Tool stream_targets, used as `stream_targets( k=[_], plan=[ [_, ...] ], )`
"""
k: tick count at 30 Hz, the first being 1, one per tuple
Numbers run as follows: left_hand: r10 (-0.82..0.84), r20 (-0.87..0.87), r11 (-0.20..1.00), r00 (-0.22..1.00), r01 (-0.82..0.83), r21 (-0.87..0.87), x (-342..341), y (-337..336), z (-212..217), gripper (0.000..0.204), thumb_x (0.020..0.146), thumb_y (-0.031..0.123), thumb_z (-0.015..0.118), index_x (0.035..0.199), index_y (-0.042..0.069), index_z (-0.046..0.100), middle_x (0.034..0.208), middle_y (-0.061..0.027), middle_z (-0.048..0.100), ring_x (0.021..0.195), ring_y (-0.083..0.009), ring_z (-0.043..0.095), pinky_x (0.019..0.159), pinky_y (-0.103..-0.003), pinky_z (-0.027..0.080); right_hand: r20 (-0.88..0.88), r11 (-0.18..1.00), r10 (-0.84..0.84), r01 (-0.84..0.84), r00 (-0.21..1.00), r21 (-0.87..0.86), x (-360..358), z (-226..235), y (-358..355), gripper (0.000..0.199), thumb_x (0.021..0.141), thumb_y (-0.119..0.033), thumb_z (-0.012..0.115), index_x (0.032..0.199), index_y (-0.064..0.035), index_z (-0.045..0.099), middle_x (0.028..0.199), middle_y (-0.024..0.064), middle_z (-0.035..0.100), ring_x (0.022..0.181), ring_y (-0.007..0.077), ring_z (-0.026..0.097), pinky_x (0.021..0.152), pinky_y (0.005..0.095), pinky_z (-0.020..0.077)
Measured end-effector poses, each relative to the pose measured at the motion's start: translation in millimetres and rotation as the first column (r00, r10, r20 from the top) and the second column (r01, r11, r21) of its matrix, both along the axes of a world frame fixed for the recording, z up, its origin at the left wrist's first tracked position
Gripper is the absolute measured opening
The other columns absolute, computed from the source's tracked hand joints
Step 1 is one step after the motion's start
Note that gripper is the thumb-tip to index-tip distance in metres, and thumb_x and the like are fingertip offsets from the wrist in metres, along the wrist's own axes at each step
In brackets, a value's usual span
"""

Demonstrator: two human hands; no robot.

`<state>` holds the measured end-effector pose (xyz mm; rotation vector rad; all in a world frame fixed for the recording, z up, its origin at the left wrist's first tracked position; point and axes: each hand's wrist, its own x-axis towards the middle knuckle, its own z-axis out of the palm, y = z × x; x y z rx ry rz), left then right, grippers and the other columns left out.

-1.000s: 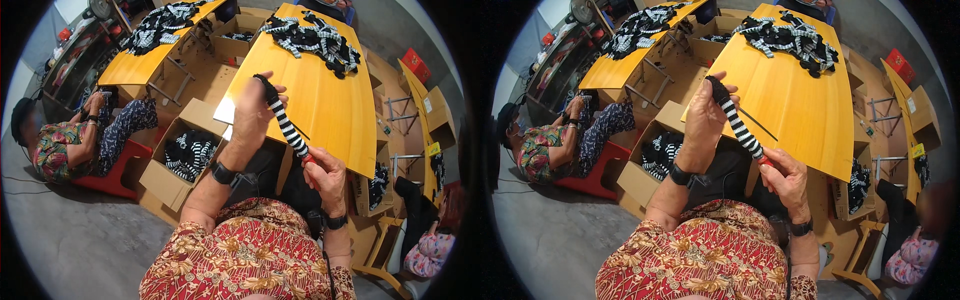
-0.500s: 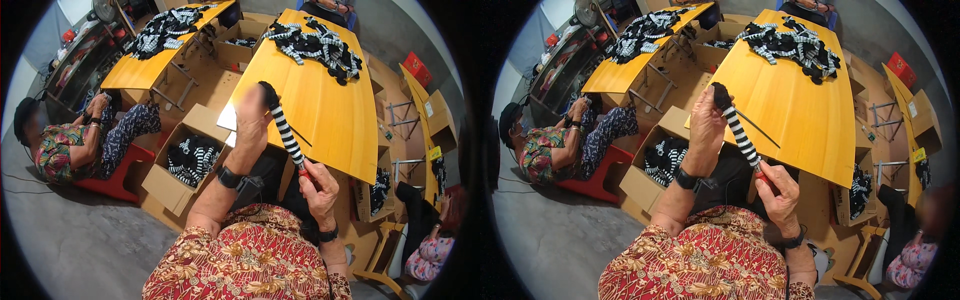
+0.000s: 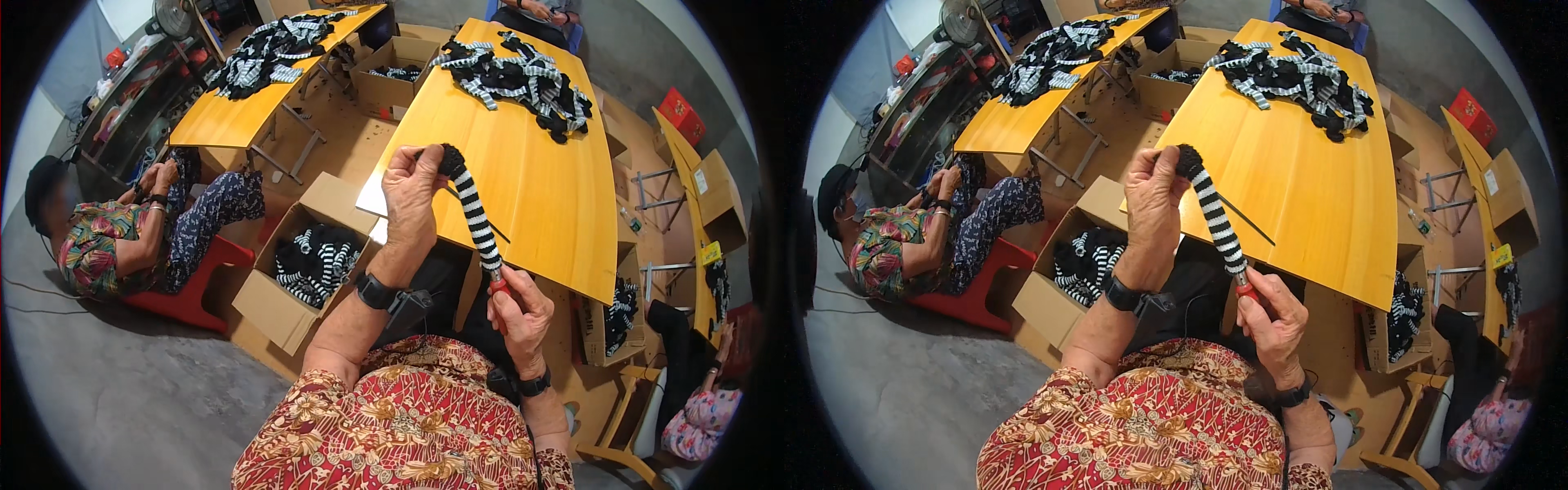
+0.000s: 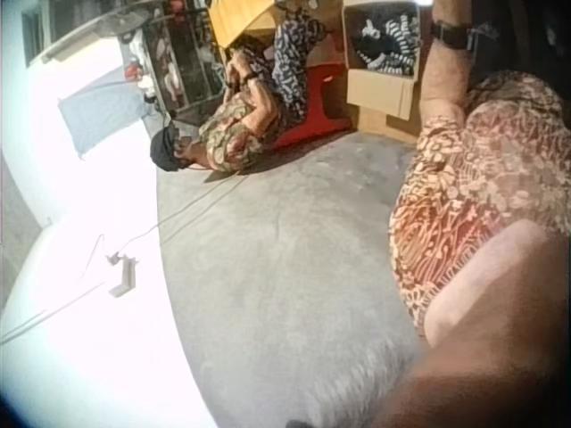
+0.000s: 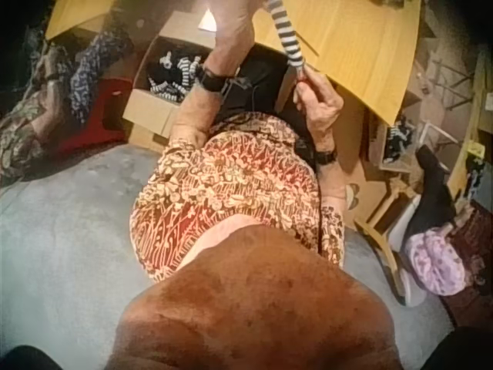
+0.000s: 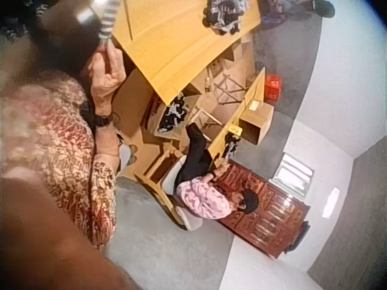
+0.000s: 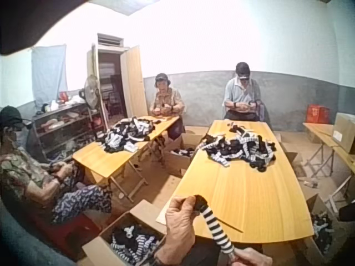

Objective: The person uses a red-handled screwdriver to push the fabric of a black and white striped sock back into its proper shape. They repeatedly insert the tool into the sock opening and push the material down, then inspect the sock before repeating the process on another sock.

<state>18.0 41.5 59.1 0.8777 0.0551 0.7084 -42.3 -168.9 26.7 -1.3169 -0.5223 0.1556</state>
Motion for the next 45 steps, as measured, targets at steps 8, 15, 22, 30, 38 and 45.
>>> stream_targets(
  k=[8, 15, 22, 30, 38, 45],
  plan=[
    [-0.014, -0.01, 0.998, 1.0, 0.013, -0.066, -9.8, 10.5, 11.5, 0.009, 0.092, 0.017, 0.065, 0.089, 0.01, 0.059, 0.081, 0.0018, 0.066, 0.065, -0.0033, 0.058, 0.058, -0.017, 0.049, 0.067, 0.998, 0.016, -0.012, 0.998, -0.065, -2.3, 1.1, 1.1, 0.034, 0.087, 0.0, 0.059, 0.12, 0.001, 0.061, 0.087, 0.0058, 0.058, 0.06, 0.0081, 0.054, 0.048, 0.0199, 0.0418],
    [-0.188, 0.017, 0.965, 0.982, 0.188, -0.18, -6.3, 15.8, -5.6, 0.01, 0.093, 0.019, 0.062, 0.091, 0.01, 0.058, 0.082, 0.0016, 0.063, 0.066, -0.0041, 0.056, 0.058, -0.016, 0.047, -0.01, 0.997, 0.058, -0.058, 0.998, 0.045, 2.4, 0.6, -1.4, 0.033, 0.087, -0.001, 0.058, 0.12, 0.0012, 0.061, 0.089, 0.0076, 0.06, 0.06, 0.0098, 0.056, 0.047, 0.0198, 0.0419],
    [-0.188, 0.013, 0.963, 0.982, 0.187, -0.194, -13.0, 15.9, 4.6, 0.011, 0.093, 0.023, 0.063, 0.096, 0.014, 0.057, 0.093, -0.0012, 0.067, 0.08, -0.0086, 0.063, 0.072, -0.025, 0.052, -0.082, 0.995, 0.085, -0.08, 0.993, 0.054, 10.8, 6.5, -5.4, 0.033, 0.087, -0.001, 0.058, 0.12, 0.0012, 0.062, 0.088, 0.0076, 0.061, 0.059, 0.0103, 0.056, 0.046, 0.0198, 0.0419],
    [-0.34, 0.103, 0.917, 0.935, 0.354, -0.186, -7.1, 12.5, 7.2, 0.022, 0.096, 0.017, 0.058, 0.115, 0.007, 0.057, 0.109, -0.0091, 0.066, 0.095, -0.0155, 0.065, 0.079, -0.028, 0.052, -0.007, 0.998, 0.018, -0.019, 1.0, -0.062, 1.9, 5.4, 11.3, 0.034, 0.087, 0.002, 0.057, 0.12, 0.0007, 0.061, 0.084, 0.0024, 0.057, 0.06, 0.006, 0.054, 0.048, 0.0189, 0.0418],
    [-0.369, -0.03, 0.929, 0.929, 0.368, -0.046, -6.4, 10.8, 11.0, 0.018, 0.094, 0.016, 0.06, 0.109, 0.005, 0.059, 0.097, -0.0075, 0.068, 0.085, -0.0143, 0.066, 0.075, -0.025, 0.053, 0.111, 0.991, -0.04, 0.054, 0.993, -0.126, 5.7, 5.3, 11.2, 0.034, 0.086, 0.002, 0.057, 0.12, 0.0008, 0.061, 0.084, 0.003, 0.058, 0.06, 0.0057, 0.053, 0.048, 0.0187, 0.0411],
    [-0.161, -0.209, 0.894, 0.964, 0.232, 0.382, -14.9, 14.4, 12.8, 0.022, 0.094, 0.022, 0.062, 0.085, 0.002, 0.064, 0.07, 0.0023, 0.06, 0.059, -0.0034, 0.053, 0.054, -0.018, 0.043, -0.147, 0.988, 0.151, -0.151, 0.978, 0.008, 31.0, 3.7, -14.0, 0.033, 0.088, -0.008, 0.059, 0.119, 0.0013, 0.062, 0.081, 0.0065, 0.062, 0.053, 0.0093, 0.054, 0.043, 0.0201, 0.0396]
  ],
)
